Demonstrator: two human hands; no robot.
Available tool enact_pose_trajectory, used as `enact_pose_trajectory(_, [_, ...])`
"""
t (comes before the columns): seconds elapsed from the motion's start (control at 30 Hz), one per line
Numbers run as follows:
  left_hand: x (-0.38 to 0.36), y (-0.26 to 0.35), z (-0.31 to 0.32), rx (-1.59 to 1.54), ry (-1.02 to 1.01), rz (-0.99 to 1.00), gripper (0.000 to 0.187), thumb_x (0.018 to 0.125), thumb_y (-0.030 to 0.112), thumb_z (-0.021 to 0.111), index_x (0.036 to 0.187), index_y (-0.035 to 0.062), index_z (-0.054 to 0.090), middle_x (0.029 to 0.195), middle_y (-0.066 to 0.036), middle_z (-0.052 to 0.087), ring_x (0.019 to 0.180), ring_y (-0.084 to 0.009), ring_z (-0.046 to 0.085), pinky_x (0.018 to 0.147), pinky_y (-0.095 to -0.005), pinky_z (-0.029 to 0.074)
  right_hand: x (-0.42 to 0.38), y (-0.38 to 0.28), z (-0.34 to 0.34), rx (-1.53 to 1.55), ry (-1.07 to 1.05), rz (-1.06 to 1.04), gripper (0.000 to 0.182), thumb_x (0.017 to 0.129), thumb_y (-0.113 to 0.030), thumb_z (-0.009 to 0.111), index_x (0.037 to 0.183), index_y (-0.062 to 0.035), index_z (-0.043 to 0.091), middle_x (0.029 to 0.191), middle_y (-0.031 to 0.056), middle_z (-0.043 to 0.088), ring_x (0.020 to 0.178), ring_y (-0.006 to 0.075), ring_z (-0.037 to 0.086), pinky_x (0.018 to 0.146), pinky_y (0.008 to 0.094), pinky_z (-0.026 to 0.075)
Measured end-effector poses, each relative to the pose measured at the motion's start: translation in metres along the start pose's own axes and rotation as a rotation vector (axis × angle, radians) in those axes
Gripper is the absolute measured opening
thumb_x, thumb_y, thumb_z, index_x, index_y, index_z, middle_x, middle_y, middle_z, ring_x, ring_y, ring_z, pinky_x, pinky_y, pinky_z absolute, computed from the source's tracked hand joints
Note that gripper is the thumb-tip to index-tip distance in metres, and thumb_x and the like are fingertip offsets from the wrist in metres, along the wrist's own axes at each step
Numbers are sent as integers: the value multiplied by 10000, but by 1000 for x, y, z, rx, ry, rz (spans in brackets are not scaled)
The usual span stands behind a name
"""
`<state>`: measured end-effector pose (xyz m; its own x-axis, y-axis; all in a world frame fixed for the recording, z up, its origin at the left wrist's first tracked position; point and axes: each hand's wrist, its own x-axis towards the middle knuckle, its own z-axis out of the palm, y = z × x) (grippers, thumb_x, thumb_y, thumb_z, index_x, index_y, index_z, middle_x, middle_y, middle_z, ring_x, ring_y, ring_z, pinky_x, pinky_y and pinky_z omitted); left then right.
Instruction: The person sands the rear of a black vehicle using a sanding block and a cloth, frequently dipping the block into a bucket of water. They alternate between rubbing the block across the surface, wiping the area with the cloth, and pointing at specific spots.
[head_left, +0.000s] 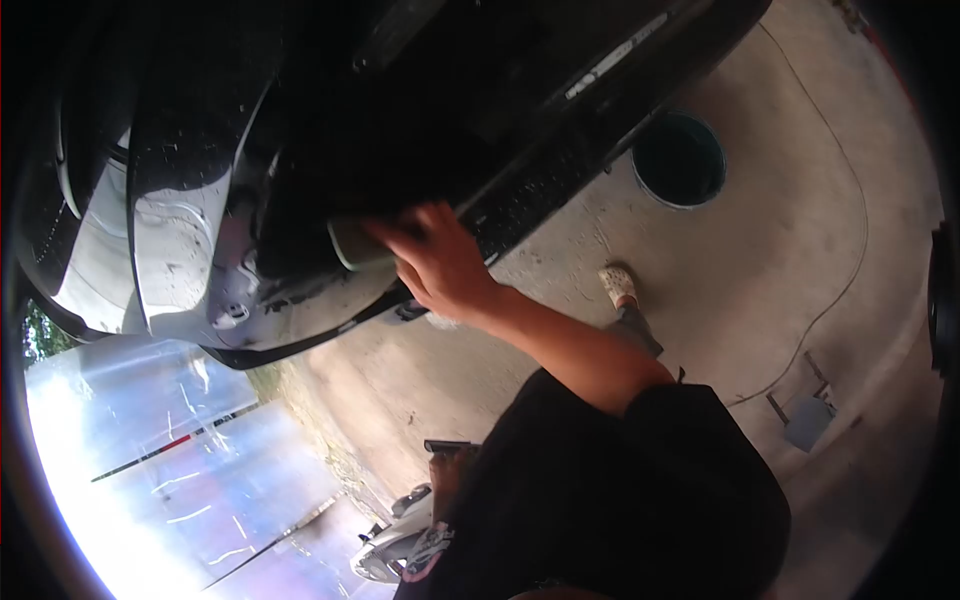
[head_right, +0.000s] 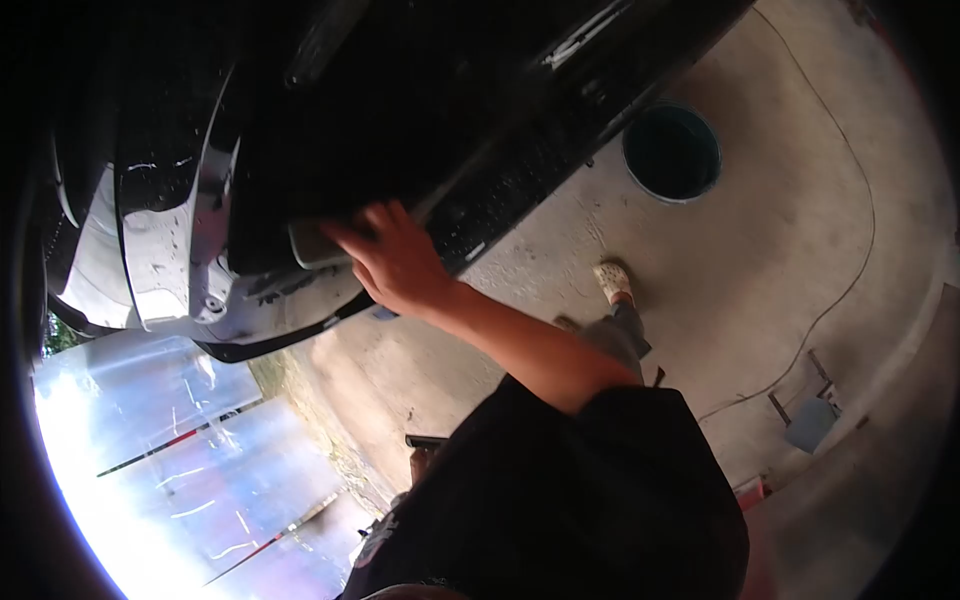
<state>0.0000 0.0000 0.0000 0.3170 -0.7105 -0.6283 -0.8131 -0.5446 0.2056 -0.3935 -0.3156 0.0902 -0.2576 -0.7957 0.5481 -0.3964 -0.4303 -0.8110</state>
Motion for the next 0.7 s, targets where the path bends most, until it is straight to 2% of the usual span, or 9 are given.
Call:
enact_pose_trajectory(0.07, [4,-35,-8,37,29,113,486,840,412,785,1002,-43,736,993,-236,743,942,-352,716,823,-477,534,-27,17,-6,122,-94,-12,571,854,-18,673,1388,-215,617,1125,108,554,1013,334,572,851,444,530])
enact_pose_trajectory(0.17, [-17,23,-27,25,132,37,399,845,373,765,1029,19,744,895,-216,726,806,-384,698,725,-498,536,-73,56,-42,229,-245,197,568,840,28,646,1365,-187,628,1163,131,588,1043,314,612,876,431,539])
enact_pose_trajectory(0.23, [-19,5,-18,196,132,313,355,845,359,744,1061,78,744,833,-200,700,750,-392,675,684,-497,532,-135,119,-74,101,-291,289,481,853,25,640,1315,-104,616,1053,165,602,924,356,624,812,436,534])
enact_pose_trajectory(0.27, [-21,1,-17,293,119,435,340,844,356,734,1073,104,743,811,-193,690,736,-394,668,672,-493,532,-187,159,-86,-18,-309,450,445,857,-9,656,1292,-91,608,1126,183,642,1049,379,650,872,462,545])
enact_pose_trajectory(0.33, [-29,-4,-19,489,103,661,322,842,355,715,1093,154,741,773,-181,671,724,-395,658,658,-482,533,-243,199,-135,-241,-355,789,464,901,-72,660,1347,-85,536,1181,204,644,1053,417,651,868,504,539])
enact_pose_trajectory(0.4, [-42,-2,-19,575,67,759,315,842,360,716,1084,158,736,774,-181,671,740,-391,663,671,-470,539,-327,261,-178,-335,-235,832,532,919,-144,694,1390,-42,469,1273,251,589,1200,461,579,965,498,500])
enact_pose_trajectory(0.47, [-54,1,-12,544,36,759,322,846,365,736,1052,118,732,803,-191,689,772,-383,677,702,-458,548,-385,312,-217,-282,-38,1045,542,916,-150,679,1398,-18,471,1298,204,595,1173,368,617,973,454,504])
enact_pose_trajectory(0.6, [-75,-3,18,-110,-72,-257,461,815,442,801,945,7,717,939,-205,744,887,-333,718,789,-440,554,-395,324,-240,-159,257,1287,573,878,-137,703,1385,8,481,1243,156,622,1103,261,636,943,394,526])
enact_pose_trajectory(0.7, [-80,8,28,87,-105,-38,442,833,453,774,892,17,731,910,-202,744,863,-340,721,755,-454,556,-405,337,-229,-39,196,1383,667,843,-112,748,1426,2,443,1215,183,628,1102,279,636,950,399,508])
